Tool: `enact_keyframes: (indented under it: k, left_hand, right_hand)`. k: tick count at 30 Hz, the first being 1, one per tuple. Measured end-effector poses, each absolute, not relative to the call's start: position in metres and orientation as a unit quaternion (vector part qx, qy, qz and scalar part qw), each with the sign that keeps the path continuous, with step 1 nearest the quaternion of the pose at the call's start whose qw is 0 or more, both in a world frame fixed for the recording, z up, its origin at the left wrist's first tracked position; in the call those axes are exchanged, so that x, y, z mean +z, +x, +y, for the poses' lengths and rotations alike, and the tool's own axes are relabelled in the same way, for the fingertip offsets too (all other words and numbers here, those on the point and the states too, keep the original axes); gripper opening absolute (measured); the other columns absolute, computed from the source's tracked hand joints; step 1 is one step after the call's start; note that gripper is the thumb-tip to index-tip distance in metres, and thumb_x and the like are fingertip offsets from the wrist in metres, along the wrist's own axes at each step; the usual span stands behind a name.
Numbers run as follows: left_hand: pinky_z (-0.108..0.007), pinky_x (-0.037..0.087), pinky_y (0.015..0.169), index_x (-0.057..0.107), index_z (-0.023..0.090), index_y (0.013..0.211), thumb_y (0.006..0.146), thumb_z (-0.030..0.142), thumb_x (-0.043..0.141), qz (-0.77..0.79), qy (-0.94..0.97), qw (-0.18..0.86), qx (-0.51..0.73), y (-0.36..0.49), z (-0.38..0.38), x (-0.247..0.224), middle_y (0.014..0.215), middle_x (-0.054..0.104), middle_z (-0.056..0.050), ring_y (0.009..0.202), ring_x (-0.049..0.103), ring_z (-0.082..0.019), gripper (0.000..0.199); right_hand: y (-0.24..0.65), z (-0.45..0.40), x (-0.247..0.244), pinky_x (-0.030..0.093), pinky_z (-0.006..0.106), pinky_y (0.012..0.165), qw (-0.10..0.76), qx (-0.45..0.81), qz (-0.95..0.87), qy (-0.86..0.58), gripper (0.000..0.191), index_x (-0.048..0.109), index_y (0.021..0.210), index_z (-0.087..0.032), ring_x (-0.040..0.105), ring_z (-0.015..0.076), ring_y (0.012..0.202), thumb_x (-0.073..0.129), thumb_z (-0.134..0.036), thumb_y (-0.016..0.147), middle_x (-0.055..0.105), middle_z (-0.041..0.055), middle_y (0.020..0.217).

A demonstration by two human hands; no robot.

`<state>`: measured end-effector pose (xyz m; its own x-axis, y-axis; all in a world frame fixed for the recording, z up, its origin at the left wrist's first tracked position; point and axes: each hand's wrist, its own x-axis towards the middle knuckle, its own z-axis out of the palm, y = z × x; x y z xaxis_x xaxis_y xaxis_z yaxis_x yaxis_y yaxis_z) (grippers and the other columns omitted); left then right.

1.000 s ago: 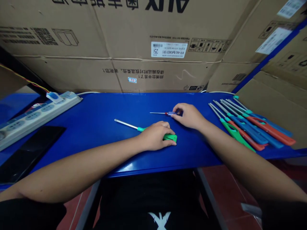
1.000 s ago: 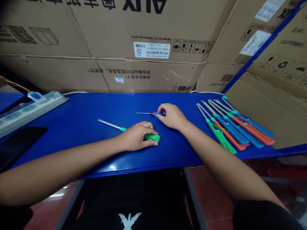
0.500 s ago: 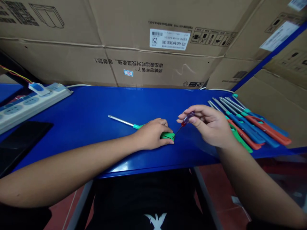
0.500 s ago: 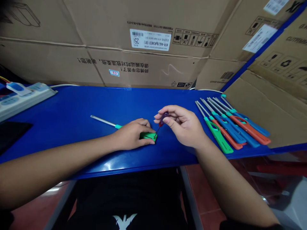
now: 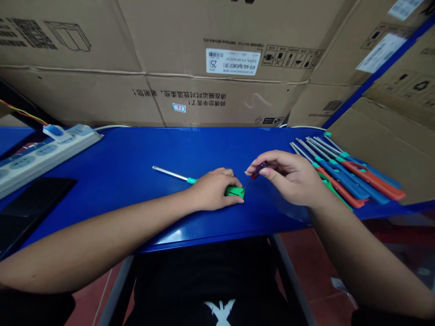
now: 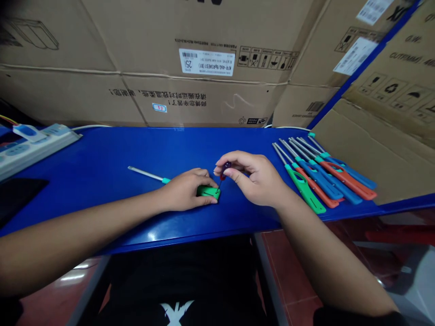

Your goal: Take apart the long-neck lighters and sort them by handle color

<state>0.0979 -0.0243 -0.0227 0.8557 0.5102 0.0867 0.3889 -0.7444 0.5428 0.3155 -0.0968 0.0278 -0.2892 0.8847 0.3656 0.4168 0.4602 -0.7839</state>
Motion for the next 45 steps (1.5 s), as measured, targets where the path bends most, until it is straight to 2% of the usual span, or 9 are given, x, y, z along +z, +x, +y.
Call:
enact_keyframes:
  k: [6, 13, 20, 27, 30, 34, 37, 42, 45]
  left_hand:
    - [-0.036, 0.051, 0.088, 0.073, 0.02, 0.105, 0.075, 0.032, 0.079, 0.204, 0.939, 0.267, 0.071, 0.114, -0.014, -0.013, 0.1, 0.07, -0.005, 0.097, 0.065, -0.024, 0.032]
    - [-0.032, 0.055, 0.084, 0.072, 0.015, 0.087, 0.079, 0.038, 0.078, 0.116, 0.845, 0.48, 0.202, 0.127, 0.0, -0.03, 0.09, 0.075, -0.005, 0.089, 0.07, -0.019, 0.025]
    - [-0.031, 0.056, 0.084, 0.078, 0.014, 0.087, 0.086, 0.032, 0.074, 0.091, 0.804, 0.528, 0.257, 0.121, -0.004, -0.031, 0.089, 0.076, -0.007, 0.088, 0.071, -0.018, 0.019]
    - [-0.027, 0.057, 0.079, 0.077, 0.013, 0.087, 0.087, 0.025, 0.071, 0.105, 0.818, 0.52, 0.223, 0.127, -0.006, -0.036, 0.088, 0.078, -0.007, 0.081, 0.072, -0.015, 0.014]
    - [-0.024, 0.056, 0.074, 0.078, 0.013, 0.086, 0.088, 0.026, 0.071, 0.112, 0.828, 0.505, 0.217, 0.127, -0.006, -0.035, 0.085, 0.078, -0.007, 0.075, 0.072, -0.014, 0.016]
    - [-0.023, 0.053, 0.073, 0.08, 0.012, 0.086, 0.089, 0.028, 0.069, 0.086, 0.852, 0.467, 0.221, 0.126, -0.003, -0.032, 0.084, 0.078, -0.009, 0.077, 0.071, -0.015, 0.02]
    - [-0.023, 0.053, 0.074, 0.081, 0.013, 0.087, 0.09, 0.025, 0.069, 0.07, 0.857, 0.461, 0.222, 0.126, -0.001, -0.031, 0.085, 0.078, -0.008, 0.078, 0.071, -0.014, 0.017]
    - [-0.024, 0.054, 0.082, 0.08, 0.016, 0.085, 0.091, 0.018, 0.064, 0.061, 0.865, 0.454, 0.202, 0.124, -0.002, -0.03, 0.087, 0.077, -0.006, 0.084, 0.071, -0.013, 0.017]
    - [-0.024, 0.054, 0.082, 0.079, 0.015, 0.084, 0.092, 0.018, 0.063, 0.056, 0.867, 0.457, 0.193, 0.125, -0.001, -0.029, 0.088, 0.077, -0.007, 0.085, 0.071, -0.014, 0.018]
  right_hand:
    - [0.301, -0.094, 0.053, 0.053, 0.031, 0.082, 0.258, 0.059, -0.841, -0.472, 0.014, 0.071, 0.099, -0.022, 0.072, 0.0195, 0.09, 0.058, -0.022, 0.094, 0.078, 0.0035, 0.098]
    - [0.28, -0.09, 0.07, 0.044, 0.029, 0.073, 0.117, 0.009, -0.868, -0.482, 0.017, 0.071, 0.097, -0.019, 0.069, 0.0204, 0.084, 0.055, -0.022, 0.095, 0.077, 0.0051, 0.093]
    - [0.279, -0.09, 0.079, 0.036, 0.031, 0.063, 0.041, -0.052, -0.856, -0.512, 0.013, 0.071, 0.093, -0.018, 0.065, 0.0205, 0.074, 0.059, -0.024, 0.091, 0.074, 0.0069, 0.084]
    - [0.276, -0.083, 0.091, 0.029, 0.032, 0.056, -0.045, -0.128, -0.804, -0.579, 0.056, 0.059, 0.05, -0.02, 0.056, 0.0199, 0.055, 0.061, -0.059, 0.09, 0.053, 0.0078, 0.048]
    - [0.282, -0.085, 0.105, 0.034, 0.031, 0.057, -0.084, -0.106, -0.825, -0.549, 0.044, 0.07, 0.068, -0.02, 0.062, 0.0217, 0.063, 0.058, -0.055, 0.092, 0.066, 0.0091, 0.063]
    - [0.298, -0.086, 0.123, 0.043, 0.03, 0.069, -0.084, -0.021, -0.892, -0.444, 0.026, 0.07, 0.11, -0.02, 0.068, 0.0208, 0.087, 0.051, -0.026, 0.094, 0.075, 0.0085, 0.104]
    - [0.301, -0.085, 0.125, 0.038, 0.029, 0.063, -0.138, -0.059, -0.886, -0.44, 0.027, 0.071, 0.104, -0.018, 0.068, 0.0207, 0.082, 0.046, -0.02, 0.095, 0.075, 0.0091, 0.098]
    - [0.287, -0.088, 0.12, 0.027, 0.032, 0.057, -0.215, -0.165, -0.846, -0.458, 0.049, 0.073, 0.084, -0.015, 0.064, 0.0228, 0.066, 0.038, -0.043, 0.104, 0.072, 0.0124, 0.076]
    - [0.288, -0.088, 0.122, 0.029, 0.031, 0.058, -0.197, -0.149, -0.866, -0.435, 0.042, 0.074, 0.096, -0.016, 0.066, 0.0233, 0.073, 0.043, -0.043, 0.103, 0.074, 0.0125, 0.089]
